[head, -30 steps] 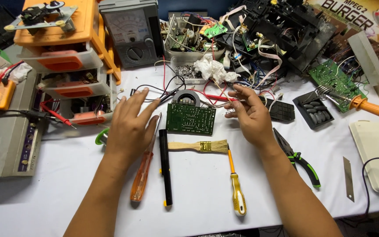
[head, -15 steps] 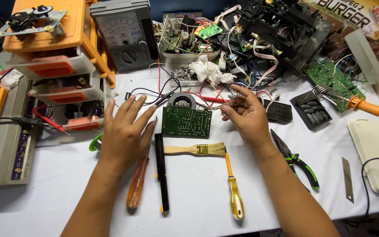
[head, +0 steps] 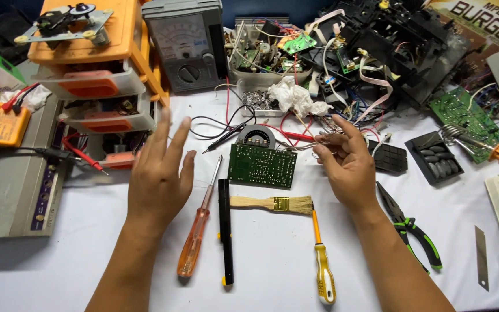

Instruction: Testing and desoldering components on a circuit board using a soldering iron and cleaning with a brush.

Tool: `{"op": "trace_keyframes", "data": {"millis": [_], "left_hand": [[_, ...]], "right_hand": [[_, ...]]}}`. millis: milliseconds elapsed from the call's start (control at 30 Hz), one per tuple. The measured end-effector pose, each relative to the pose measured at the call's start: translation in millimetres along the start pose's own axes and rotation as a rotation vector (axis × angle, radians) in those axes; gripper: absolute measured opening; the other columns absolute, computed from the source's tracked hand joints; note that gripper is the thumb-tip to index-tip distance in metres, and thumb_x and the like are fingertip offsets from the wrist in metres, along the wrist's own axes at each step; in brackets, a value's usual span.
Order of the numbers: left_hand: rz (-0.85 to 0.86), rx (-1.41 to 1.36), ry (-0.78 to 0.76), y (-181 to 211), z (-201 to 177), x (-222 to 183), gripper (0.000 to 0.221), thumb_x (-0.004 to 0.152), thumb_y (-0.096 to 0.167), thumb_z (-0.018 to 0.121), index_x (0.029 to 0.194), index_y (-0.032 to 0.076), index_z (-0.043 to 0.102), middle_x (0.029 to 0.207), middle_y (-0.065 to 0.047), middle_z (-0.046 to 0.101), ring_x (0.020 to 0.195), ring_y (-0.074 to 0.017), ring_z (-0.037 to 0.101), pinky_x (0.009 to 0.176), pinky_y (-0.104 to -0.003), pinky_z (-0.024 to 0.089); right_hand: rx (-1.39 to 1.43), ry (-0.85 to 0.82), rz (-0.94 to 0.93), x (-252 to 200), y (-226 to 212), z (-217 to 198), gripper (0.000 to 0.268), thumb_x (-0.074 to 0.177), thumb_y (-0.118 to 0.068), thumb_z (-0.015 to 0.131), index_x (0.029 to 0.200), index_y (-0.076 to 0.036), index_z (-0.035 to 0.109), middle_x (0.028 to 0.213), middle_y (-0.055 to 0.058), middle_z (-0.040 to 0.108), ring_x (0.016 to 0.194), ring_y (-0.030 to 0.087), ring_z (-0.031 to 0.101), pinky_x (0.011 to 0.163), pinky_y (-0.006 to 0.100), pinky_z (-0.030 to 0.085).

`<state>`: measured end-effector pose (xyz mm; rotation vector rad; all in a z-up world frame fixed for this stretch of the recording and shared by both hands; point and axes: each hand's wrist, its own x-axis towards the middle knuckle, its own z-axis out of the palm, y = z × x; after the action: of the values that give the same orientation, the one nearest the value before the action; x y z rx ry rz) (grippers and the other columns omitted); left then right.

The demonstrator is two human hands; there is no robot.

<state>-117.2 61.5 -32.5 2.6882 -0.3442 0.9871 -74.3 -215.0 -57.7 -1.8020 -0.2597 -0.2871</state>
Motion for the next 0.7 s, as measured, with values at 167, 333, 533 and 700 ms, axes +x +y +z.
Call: {"op": "trace_keyframes", "data": {"millis": [167,333,533,700], "left_hand": [[0.065,0.094,0.012,-16.4,2.1,1.3,0.03,0.08,0.013,0.064,0.11,0.016,0.064,0.101,-0.005,0.061,0.091,-0.0212,0.059,0.092,-0.04,0.038],[-0.078,-0.243,0.047,-17.8,-28.5,16.7,0.044,0.086,0.0,0.054,0.129,0.007,0.047,0.105,-0.014,0.061,0.085,-0.0265,0.06,0.085,-0.04,0.045],[-0.022,-0.125,-0.217,-32.4,-40.4,4.2,0.036,0.078,0.015,0.064,0.114,0.011,0.061,0.095,-0.007,0.064,0.085,-0.0247,0.062,0.078,-0.036,0.046],[-0.052,-0.072,-0.535,-7.8,-43.2,-19.5,0.018,0.074,0.026,0.064,0.089,0.016,0.065,0.054,-0.001,0.063,0.062,-0.0224,0.062,0.064,-0.035,0.045]], "right_hand": [[0.009,0.005,-0.028,-1.5,-4.4,1.8,0.044,0.085,0.004,0.053,0.127,0.0,0.04,0.097,0.024,0.059,0.082,0.027,0.061,0.068,0.034,0.054],[0.101,0.022,-0.045,-1.9,-0.4,3.5,0.045,0.085,0.005,0.051,0.128,0.003,0.037,0.098,0.023,0.056,0.084,0.025,0.06,0.071,0.033,0.054],[-0.01,0.023,-0.105,-1.4,4.8,-6.0,0.05,0.085,0.007,0.055,0.13,0.007,0.035,0.094,0.028,0.054,0.078,0.031,0.058,0.067,0.038,0.053],[-0.036,0.041,-0.127,-2.1,2.9,-5.8,0.057,0.085,0.003,0.058,0.134,0.003,0.029,0.088,0.024,0.052,0.072,0.027,0.055,0.064,0.036,0.052]]}}
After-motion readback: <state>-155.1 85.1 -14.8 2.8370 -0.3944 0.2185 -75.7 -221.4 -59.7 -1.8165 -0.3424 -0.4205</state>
